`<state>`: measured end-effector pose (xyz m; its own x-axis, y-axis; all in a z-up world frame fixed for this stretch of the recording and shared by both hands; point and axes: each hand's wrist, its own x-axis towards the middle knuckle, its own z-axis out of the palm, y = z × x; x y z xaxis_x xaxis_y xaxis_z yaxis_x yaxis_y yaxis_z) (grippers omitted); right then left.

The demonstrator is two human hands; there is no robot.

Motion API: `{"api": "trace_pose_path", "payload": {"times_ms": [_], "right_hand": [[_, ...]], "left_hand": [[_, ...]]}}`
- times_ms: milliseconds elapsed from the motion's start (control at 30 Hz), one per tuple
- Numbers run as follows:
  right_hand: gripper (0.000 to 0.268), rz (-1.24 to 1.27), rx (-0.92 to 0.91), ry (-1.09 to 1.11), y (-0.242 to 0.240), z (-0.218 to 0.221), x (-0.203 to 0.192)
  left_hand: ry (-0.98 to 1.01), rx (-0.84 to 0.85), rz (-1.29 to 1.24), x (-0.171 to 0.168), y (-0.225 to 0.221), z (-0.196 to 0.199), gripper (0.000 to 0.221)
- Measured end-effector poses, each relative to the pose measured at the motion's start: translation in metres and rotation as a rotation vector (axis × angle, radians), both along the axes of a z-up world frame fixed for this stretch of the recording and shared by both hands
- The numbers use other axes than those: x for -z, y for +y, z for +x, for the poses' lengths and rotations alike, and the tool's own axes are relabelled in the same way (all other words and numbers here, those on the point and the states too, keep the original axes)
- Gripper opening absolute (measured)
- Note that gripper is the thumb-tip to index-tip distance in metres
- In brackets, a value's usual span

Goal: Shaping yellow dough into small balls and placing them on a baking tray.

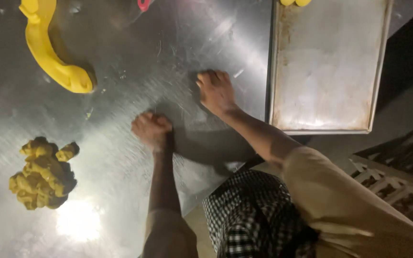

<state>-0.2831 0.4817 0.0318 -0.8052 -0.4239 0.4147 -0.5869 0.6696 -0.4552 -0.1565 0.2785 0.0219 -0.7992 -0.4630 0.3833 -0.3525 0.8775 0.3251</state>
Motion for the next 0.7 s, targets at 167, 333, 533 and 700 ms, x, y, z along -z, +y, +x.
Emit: {"api": "trace_pose_path", "payload": {"times_ms": [167,333,533,700], "right_hand": [[0.021,-0.079,0.132,-0.134,-0.032,0.031,-0.015],[0.03,-0.047,-0.183,-0.145,0.042,0.125,0.019],[0.012,0.779,-0.459,-0.566,0.101,0.08,0.0],[0.031,0.106,0.0,-0.15,0.041,0.022,-0.012]], "left_hand": [[0.024,0.006,-0.021,-0.004,0.044,0.007,0.016],[-0.046,0.207,-0.054,0.006,0.07,0.12,0.024],[-0.144,0.212,-0.062,0.017,0.01,0.146,0.03],[-0.029,0.108,-0.091,0.025,-0.012,0.064,0.023]]}}
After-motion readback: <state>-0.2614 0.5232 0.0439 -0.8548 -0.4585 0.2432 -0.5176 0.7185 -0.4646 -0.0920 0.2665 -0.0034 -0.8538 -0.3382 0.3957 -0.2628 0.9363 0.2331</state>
